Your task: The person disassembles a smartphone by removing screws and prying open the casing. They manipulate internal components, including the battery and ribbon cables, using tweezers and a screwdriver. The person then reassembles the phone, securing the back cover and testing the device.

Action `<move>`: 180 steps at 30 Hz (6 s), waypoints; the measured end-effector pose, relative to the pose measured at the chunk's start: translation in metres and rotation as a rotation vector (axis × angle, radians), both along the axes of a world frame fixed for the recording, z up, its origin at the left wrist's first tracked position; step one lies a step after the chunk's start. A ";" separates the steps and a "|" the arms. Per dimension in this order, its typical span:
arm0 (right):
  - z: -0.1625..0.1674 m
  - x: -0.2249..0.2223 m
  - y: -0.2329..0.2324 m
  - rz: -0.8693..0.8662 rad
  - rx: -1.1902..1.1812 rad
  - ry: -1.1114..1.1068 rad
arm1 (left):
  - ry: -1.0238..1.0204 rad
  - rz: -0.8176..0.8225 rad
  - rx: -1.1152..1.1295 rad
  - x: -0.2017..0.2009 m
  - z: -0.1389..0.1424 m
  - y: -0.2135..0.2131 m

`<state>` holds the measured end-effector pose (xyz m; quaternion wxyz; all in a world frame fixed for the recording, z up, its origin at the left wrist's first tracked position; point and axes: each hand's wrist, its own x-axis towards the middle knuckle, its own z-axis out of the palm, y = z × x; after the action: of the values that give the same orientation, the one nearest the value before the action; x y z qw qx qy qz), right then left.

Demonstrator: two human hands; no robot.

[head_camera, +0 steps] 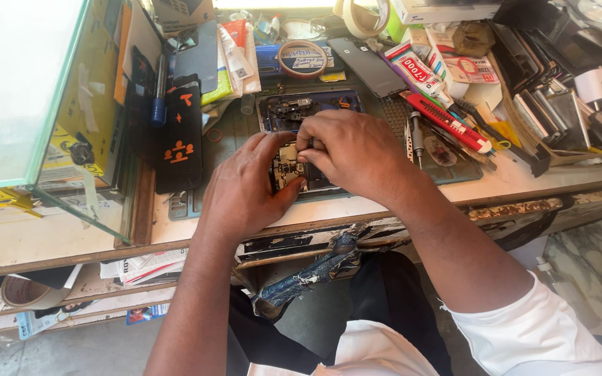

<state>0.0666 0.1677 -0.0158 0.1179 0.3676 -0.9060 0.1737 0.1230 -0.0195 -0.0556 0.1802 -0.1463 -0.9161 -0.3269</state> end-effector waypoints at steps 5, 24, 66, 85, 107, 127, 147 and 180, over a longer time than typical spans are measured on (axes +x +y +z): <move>-0.001 -0.001 0.002 0.031 -0.012 -0.011 | 0.027 -0.009 -0.001 -0.001 -0.001 -0.001; -0.028 0.021 0.090 0.065 -0.424 -0.077 | 0.022 0.005 -0.010 0.004 0.001 -0.001; -0.087 0.011 0.144 0.057 -1.023 -0.289 | -0.006 0.065 -0.062 0.005 0.002 0.016; -0.086 0.013 0.151 0.148 -0.961 -0.379 | 0.020 0.070 -0.077 0.003 0.004 0.022; -0.092 0.014 0.155 0.111 -0.964 -0.343 | 0.060 0.064 -0.098 0.003 0.002 0.021; -0.068 0.012 0.124 -0.043 -0.717 -0.026 | 0.071 0.033 -0.066 0.003 0.001 0.018; -0.039 -0.010 0.060 0.071 -0.320 -0.035 | 0.056 -0.009 -0.005 -0.002 -0.002 0.009; -0.057 0.006 0.078 0.006 -0.425 0.100 | 0.083 0.000 -0.009 -0.001 0.000 0.012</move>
<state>0.0728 0.2459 -0.0731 0.2369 0.3453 -0.8410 0.3425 0.1223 -0.0073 -0.0556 0.2174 -0.1606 -0.9093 -0.3165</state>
